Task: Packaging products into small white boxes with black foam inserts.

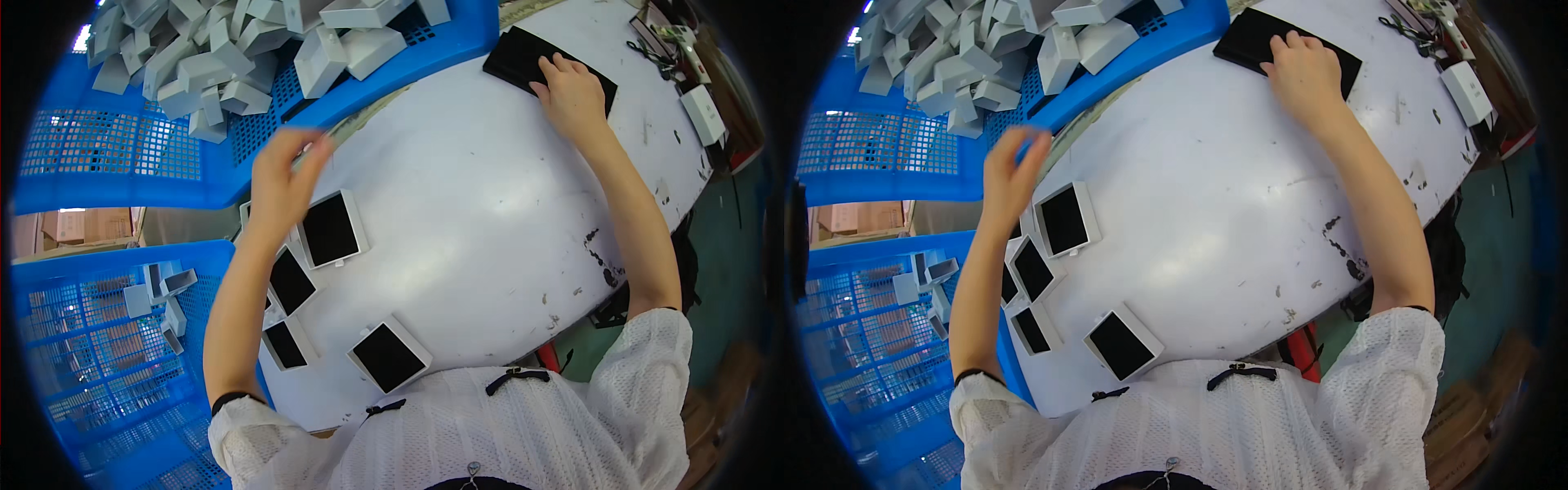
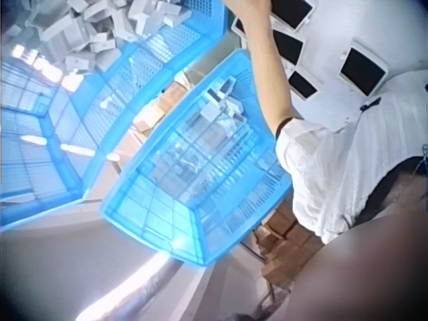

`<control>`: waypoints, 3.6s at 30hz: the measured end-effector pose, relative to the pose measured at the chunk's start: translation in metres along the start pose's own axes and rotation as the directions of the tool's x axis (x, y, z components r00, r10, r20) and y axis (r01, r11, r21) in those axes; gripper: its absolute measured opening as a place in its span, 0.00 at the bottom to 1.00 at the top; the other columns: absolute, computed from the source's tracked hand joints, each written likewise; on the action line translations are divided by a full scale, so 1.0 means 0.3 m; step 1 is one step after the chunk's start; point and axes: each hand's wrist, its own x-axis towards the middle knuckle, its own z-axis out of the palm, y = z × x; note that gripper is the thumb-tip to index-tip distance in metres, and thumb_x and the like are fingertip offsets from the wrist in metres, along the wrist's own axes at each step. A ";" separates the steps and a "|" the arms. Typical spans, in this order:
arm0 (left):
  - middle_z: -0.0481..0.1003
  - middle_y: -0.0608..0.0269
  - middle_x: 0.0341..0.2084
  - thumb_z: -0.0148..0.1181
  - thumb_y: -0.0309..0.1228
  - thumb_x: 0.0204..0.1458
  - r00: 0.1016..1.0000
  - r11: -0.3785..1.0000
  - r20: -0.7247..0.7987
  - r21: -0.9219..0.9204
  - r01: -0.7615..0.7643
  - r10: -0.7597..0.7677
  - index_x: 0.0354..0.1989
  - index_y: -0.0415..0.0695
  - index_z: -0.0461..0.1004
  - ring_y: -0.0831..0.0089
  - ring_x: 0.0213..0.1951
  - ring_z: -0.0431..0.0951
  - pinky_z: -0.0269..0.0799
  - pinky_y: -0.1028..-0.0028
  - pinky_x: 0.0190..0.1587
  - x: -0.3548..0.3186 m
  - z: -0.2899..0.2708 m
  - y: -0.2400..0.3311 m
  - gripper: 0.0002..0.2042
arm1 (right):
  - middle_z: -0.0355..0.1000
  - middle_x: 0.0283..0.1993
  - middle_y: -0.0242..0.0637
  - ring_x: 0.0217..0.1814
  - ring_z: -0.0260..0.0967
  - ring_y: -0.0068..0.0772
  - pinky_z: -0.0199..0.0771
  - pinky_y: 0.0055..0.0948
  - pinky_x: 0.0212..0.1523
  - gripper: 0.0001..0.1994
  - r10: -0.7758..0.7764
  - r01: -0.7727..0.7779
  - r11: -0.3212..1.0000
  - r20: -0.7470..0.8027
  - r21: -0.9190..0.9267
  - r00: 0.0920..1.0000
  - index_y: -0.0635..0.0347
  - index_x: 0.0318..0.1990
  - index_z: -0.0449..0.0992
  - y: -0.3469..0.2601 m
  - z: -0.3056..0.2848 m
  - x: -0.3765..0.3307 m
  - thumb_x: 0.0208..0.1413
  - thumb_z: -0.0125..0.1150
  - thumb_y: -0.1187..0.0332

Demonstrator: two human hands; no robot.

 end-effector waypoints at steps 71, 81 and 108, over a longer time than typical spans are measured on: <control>0.49 0.71 0.66 0.59 0.48 0.46 0.649 0.686 0.548 0.175 -0.706 0.528 0.62 0.71 0.56 0.39 0.63 0.46 0.45 0.41 0.60 -0.127 0.252 0.042 0.32 | 0.65 0.56 0.37 0.61 0.59 0.37 0.47 0.47 0.63 0.31 -0.513 0.555 0.663 -0.235 0.502 0.826 0.55 0.53 0.69 -0.240 -0.115 -0.510 0.33 0.68 0.67; 0.61 0.55 0.57 0.57 0.46 0.48 0.825 0.718 0.438 0.436 -0.542 0.357 0.55 0.57 0.67 0.43 0.61 0.54 0.48 0.45 0.58 -0.035 -0.019 -0.142 0.24 | 0.62 0.59 0.46 0.62 0.57 0.45 0.51 0.47 0.62 0.28 -0.309 0.336 0.867 -0.132 0.369 0.942 0.62 0.53 0.68 0.005 -0.079 -0.433 0.40 0.63 0.66; 0.42 0.40 0.64 0.74 0.37 0.32 0.952 0.906 0.119 -0.359 -0.224 0.282 0.50 0.43 0.62 0.44 0.64 0.46 0.49 0.59 0.62 -0.225 0.418 0.110 0.35 | 0.64 0.29 0.30 0.29 0.61 0.28 0.63 0.28 0.33 0.13 -0.650 0.819 0.481 -0.499 0.312 0.573 0.65 0.30 0.76 -0.221 -0.154 -0.453 0.35 0.57 0.68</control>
